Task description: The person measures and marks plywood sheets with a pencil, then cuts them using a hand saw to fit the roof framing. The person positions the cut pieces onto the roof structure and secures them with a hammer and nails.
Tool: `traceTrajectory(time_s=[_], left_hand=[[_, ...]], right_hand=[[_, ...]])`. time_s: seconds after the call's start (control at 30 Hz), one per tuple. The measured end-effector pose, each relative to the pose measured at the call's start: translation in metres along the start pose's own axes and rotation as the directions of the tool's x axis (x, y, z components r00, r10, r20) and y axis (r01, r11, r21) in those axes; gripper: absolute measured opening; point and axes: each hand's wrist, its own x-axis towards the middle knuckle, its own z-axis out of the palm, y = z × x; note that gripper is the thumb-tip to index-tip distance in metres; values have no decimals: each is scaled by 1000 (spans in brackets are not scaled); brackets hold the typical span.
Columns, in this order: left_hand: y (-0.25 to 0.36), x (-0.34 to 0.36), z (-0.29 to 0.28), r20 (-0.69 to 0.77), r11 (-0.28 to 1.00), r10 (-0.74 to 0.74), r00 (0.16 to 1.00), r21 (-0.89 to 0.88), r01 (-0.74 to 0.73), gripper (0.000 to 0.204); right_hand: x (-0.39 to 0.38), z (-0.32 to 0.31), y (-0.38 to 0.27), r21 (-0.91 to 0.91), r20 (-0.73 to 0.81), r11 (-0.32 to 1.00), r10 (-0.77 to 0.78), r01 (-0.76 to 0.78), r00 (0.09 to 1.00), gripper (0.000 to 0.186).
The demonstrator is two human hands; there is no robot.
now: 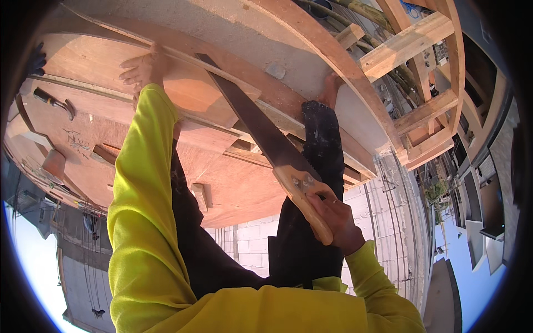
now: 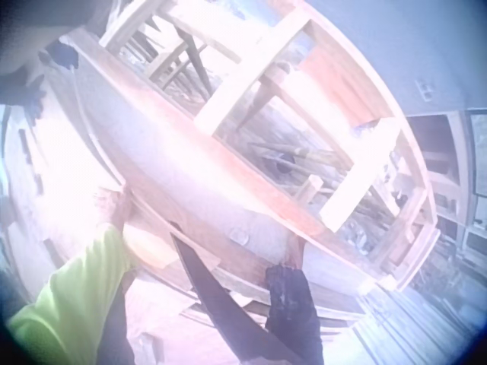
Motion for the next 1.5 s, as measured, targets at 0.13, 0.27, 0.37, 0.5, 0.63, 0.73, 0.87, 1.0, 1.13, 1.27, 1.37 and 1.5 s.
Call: traceTrajectory(time_s=[0.13,0.27,0.37,0.5,0.63,0.73,0.87,1.0,1.13,1.27,1.37,1.5], left_hand=[[16,-8,2,43,996,-8,999,-86,12,135],[17,11,-5,43,996,-12,999,-90,16,132],[-9,7,-2,36,1000,-25,999,-10,26,132],[18,-2,7,21,998,-2,1000,-56,3,136],[-6,-11,6,13,1000,-22,1000,-12,22,133],[-5,-8,2,-14,999,-32,999,-35,31,132],[4,-6,7,-1,999,-9,1000,-45,9,133],[3,-3,6,45,1000,-5,999,-20,6,134],[14,5,1,-29,999,-3,1000,-55,2,133],[15,-6,5,-7,1000,10,1000,-29,-10,132],[15,-8,2,-6,999,-3,1000,-44,3,129],[2,-18,-2,10,999,10,1000,-37,-9,130]], right_hand=[[103,32,36,-5,-52,988,-152,152,987,63],[14,3,-22,-70,-83,984,-171,165,982,60],[-56,-25,-17,-78,15,990,-113,114,994,57],[29,27,35,-89,9,989,-115,116,993,58],[37,13,-10,-27,1,1000,-7,7,1000,59],[-52,-17,-19,-109,-49,987,-121,115,991,57],[9,-9,-1,4,-17,1000,-22,22,1000,57],[65,17,11,19,-38,999,-46,47,998,58],[-34,-8,-12,-10,-4,1000,-1,1,1000,51],[-29,-2,18,-38,-23,998,-54,54,998,54],[57,30,43,14,-17,999,-30,30,999,59],[57,17,7,22,-32,996,-89,90,996,57]])
